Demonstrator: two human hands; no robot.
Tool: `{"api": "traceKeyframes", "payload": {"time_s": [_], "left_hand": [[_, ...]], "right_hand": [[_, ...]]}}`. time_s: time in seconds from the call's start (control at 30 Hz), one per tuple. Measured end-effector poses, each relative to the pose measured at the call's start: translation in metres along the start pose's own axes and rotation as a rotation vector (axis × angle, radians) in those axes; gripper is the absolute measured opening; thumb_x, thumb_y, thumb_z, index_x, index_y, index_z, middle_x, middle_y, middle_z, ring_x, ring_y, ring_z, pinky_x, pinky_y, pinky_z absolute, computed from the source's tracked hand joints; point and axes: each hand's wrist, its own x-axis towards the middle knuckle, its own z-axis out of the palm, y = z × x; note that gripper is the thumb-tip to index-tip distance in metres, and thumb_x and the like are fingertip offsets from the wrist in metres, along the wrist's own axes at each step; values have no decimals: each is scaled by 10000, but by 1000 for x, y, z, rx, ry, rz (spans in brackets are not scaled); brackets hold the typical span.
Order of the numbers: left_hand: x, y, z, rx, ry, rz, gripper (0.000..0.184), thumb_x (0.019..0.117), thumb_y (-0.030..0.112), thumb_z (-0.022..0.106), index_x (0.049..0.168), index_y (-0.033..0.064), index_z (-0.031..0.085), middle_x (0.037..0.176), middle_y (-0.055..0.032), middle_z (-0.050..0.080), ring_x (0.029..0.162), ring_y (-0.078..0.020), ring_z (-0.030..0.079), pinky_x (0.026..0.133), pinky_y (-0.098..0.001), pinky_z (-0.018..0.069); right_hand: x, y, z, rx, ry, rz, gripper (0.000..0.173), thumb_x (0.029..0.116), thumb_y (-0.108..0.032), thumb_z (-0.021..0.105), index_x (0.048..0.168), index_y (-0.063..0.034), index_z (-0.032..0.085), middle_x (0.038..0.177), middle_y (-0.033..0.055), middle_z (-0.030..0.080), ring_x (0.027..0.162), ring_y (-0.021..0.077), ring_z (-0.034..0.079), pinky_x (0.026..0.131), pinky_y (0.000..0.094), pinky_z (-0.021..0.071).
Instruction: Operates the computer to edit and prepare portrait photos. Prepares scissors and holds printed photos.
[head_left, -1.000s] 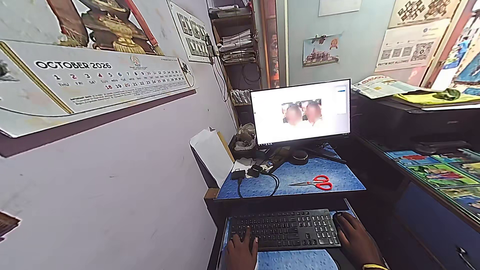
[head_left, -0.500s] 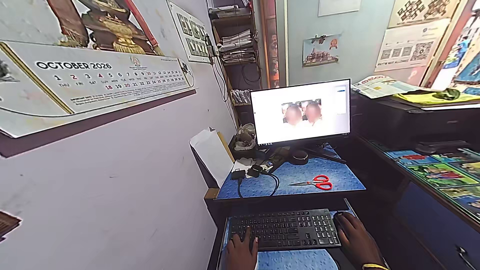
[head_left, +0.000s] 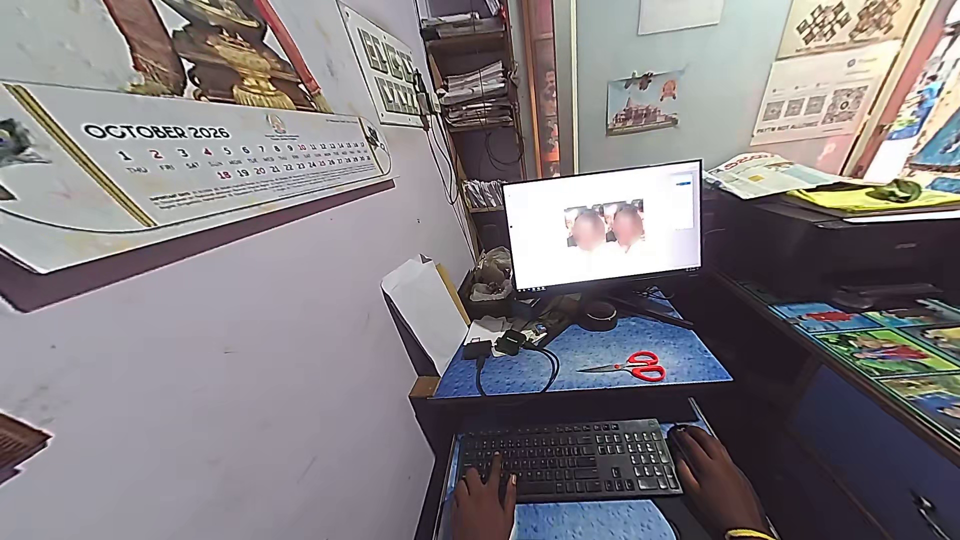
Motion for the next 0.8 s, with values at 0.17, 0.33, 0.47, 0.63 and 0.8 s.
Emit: {"api": "traceKeyframes", "payload": {"time_s": [0.17, 0.33, 0.47, 0.63, 0.8], "left_hand": [[-1, -1, -1, 1, 16, 11, 606, 958, 664, 413, 1429, 336, 608, 1230, -271, 627, 1084, -445, 629, 858, -557, 528], [0, -1, 2, 5, 18, 9, 605, 957, 671, 407, 1429, 348, 604, 1226, -260, 630, 1085, -436, 629, 861, -553, 528], [0, 0, 0, 4, -2, 5, 610, 961, 670, 406, 1435, 340, 600, 1257, -275, 617, 1114, -449, 617, 881, -558, 522], [1, 0, -1, -2, -28, -1, 615, 957, 670, 417, 1444, 338, 591, 1276, -281, 607, 1126, -450, 614, 898, -561, 519], [2, 0, -2, -9, -47, -4, 622, 959, 671, 418, 1458, 335, 577, 1288, -287, 602, 1147, -460, 605, 914, -573, 511]], "right_hand": [[-1, 2, 2, -5, -8, 3, 445, 883, -296, 581, 1284, -156, 714, 1386, 142, 627, 1305, 333, 588, 1038, 520, 511], [0, 2, 3, -2, -8, 0, 449, 888, -306, 570, 1290, -162, 710, 1395, 133, 622, 1311, 324, 584, 1045, 516, 508], [0, 2, 3, -9, -10, 5, 449, 882, -304, 580, 1288, -164, 711, 1389, 131, 624, 1300, 320, 591, 1031, 510, 517], [0, 2, 3, -17, -14, 5, 442, 883, -303, 578, 1282, -167, 710, 1386, 131, 626, 1303, 322, 588, 1032, 511, 516], [1, 1, 3, -26, 0, 2, 437, 882, -305, 567, 1268, -167, 718, 1371, 132, 635, 1290, 323, 597, 1023, 516, 520]]}}
